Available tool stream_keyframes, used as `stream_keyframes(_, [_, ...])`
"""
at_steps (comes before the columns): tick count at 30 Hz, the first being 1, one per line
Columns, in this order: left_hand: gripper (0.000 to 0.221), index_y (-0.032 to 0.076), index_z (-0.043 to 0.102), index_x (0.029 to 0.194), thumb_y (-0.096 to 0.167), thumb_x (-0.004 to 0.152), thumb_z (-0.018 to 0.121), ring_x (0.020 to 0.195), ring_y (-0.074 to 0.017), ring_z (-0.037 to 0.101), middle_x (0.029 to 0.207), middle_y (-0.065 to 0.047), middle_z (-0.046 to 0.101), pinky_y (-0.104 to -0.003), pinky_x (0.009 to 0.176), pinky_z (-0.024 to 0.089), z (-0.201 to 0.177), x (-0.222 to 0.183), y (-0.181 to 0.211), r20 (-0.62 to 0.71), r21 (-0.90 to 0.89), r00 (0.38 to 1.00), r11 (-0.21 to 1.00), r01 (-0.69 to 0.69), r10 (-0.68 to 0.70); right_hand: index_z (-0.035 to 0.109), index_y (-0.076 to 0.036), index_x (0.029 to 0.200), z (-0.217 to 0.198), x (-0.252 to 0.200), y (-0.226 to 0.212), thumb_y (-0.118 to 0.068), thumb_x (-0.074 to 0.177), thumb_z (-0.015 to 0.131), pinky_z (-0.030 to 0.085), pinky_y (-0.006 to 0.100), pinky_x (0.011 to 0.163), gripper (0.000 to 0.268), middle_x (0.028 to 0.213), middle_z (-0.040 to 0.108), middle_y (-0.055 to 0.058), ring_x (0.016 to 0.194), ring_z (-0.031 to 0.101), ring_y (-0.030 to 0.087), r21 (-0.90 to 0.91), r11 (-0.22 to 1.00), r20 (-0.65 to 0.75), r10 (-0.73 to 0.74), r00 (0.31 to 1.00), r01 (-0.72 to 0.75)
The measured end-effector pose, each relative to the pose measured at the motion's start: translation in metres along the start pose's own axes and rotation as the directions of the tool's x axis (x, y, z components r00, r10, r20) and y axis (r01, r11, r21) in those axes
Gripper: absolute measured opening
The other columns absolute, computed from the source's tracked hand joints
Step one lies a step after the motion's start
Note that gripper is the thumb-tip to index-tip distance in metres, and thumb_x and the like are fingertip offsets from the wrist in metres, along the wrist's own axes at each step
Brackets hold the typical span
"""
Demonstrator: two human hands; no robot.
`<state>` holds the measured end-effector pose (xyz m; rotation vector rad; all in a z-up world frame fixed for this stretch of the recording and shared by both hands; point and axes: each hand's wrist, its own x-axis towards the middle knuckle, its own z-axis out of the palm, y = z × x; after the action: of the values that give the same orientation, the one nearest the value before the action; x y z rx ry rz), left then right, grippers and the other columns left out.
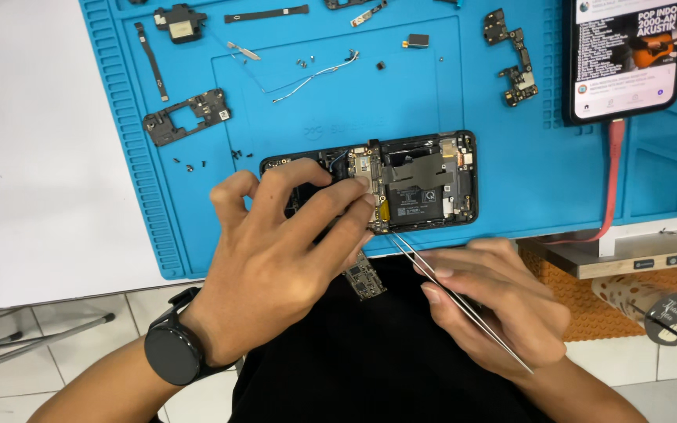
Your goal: The person removes a protective film from a small circuit board and then uses tweezers to place and adjust components inside a disassembled smartphone chassis. The person handles the circuit board and internal phone parts on a blue work mat.
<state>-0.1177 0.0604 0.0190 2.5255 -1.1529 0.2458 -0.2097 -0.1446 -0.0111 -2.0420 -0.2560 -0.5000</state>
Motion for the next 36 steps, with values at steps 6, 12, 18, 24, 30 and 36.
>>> stream_keyframes(6, [0.015, 0.011, 0.073, 0.115, 0.021, 0.104, 0.077, 0.108, -0.0316, 0.061, 0.124, -0.001, 0.070, -0.046, 0.081, 0.028, -0.004, 0.005, 0.000, 0.013, 0.006, 1.000, 1.000, -0.023, 0.022, 0.063, 0.000, 0.099, -0.007, -0.002, 0.002, 0.001, 0.089, 0.073, 0.059, 0.039, 0.078, 0.014, 0.094, 0.077, 0.021, 0.086, 0.083, 0.031, -0.019, 1.000, 0.043, 0.020, 0.999, -0.019])
stream_keyframes(12, [0.014, 0.012, 0.073, 0.114, 0.022, 0.104, 0.076, 0.108, -0.0310, 0.061, 0.124, 0.000, 0.070, -0.046, 0.082, 0.030, -0.004, 0.007, 0.000, 0.033, -0.004, 0.999, 1.000, -0.010, 0.010, 0.059, 0.007, 0.097, -0.011, 0.007, -0.001, 0.004, 0.087, 0.071, 0.058, 0.036, 0.067, 0.016, 0.079, 0.069, 0.021, 0.070, 0.074, 0.031, 0.071, 0.996, -0.028, 0.058, 0.998, -0.056])
stream_keyframes(18, [0.018, 0.009, 0.073, 0.114, 0.024, 0.105, 0.069, 0.109, -0.0316, 0.059, 0.125, -0.001, 0.071, -0.047, 0.086, 0.029, -0.005, 0.010, 0.001, 0.066, -0.019, 0.998, 1.000, -0.023, 0.024, 0.064, 0.004, 0.097, -0.015, 0.008, -0.001, 0.002, 0.086, 0.075, 0.062, 0.036, 0.075, 0.016, 0.087, 0.073, 0.016, 0.078, 0.078, 0.028, 0.072, 0.995, 0.028, 0.075, 0.997, -0.076])
stream_keyframes(24, [0.021, 0.008, 0.073, 0.116, 0.025, 0.104, 0.069, 0.109, -0.0313, 0.061, 0.123, -0.002, 0.073, -0.046, 0.088, 0.028, -0.004, 0.010, 0.002, 0.074, -0.005, 0.997, 1.000, -0.010, 0.011, 0.062, 0.004, 0.104, -0.019, 0.013, 0.003, 0.004, 0.089, 0.076, 0.059, 0.039, 0.077, 0.021, 0.095, 0.075, 0.019, 0.088, 0.082, 0.029, 0.094, 0.996, 0.102, -0.009, 0.995, -0.001])
stream_keyframes(30, [0.020, 0.009, 0.072, 0.117, 0.024, 0.104, 0.069, 0.108, -0.0291, 0.061, 0.124, -0.002, 0.072, -0.046, 0.089, 0.028, -0.004, 0.008, 0.001, 0.082, -0.003, 0.997, 1.000, -0.003, 0.003, 0.064, 0.006, 0.098, -0.017, 0.017, 0.004, 0.005, 0.089, 0.075, 0.055, 0.037, 0.072, 0.014, 0.092, 0.075, 0.020, 0.079, 0.078, 0.027, 0.077, 0.997, 0.108, -0.032, 0.994, 0.024])
stream_keyframes(36, [0.018, 0.009, 0.073, 0.116, 0.023, 0.104, 0.070, 0.106, -0.0285, 0.061, 0.123, -0.002, 0.072, -0.047, 0.087, 0.029, -0.003, 0.008, 0.001, 0.070, -0.011, 0.998, 1.000, 0.006, -0.005, 0.063, 0.002, 0.104, -0.014, 0.009, 0.004, 0.008, 0.089, 0.075, 0.058, 0.035, 0.076, 0.020, 0.098, 0.077, 0.019, 0.086, 0.082, 0.026, 0.087, 0.996, 0.069, -0.006, 0.998, 0.000])
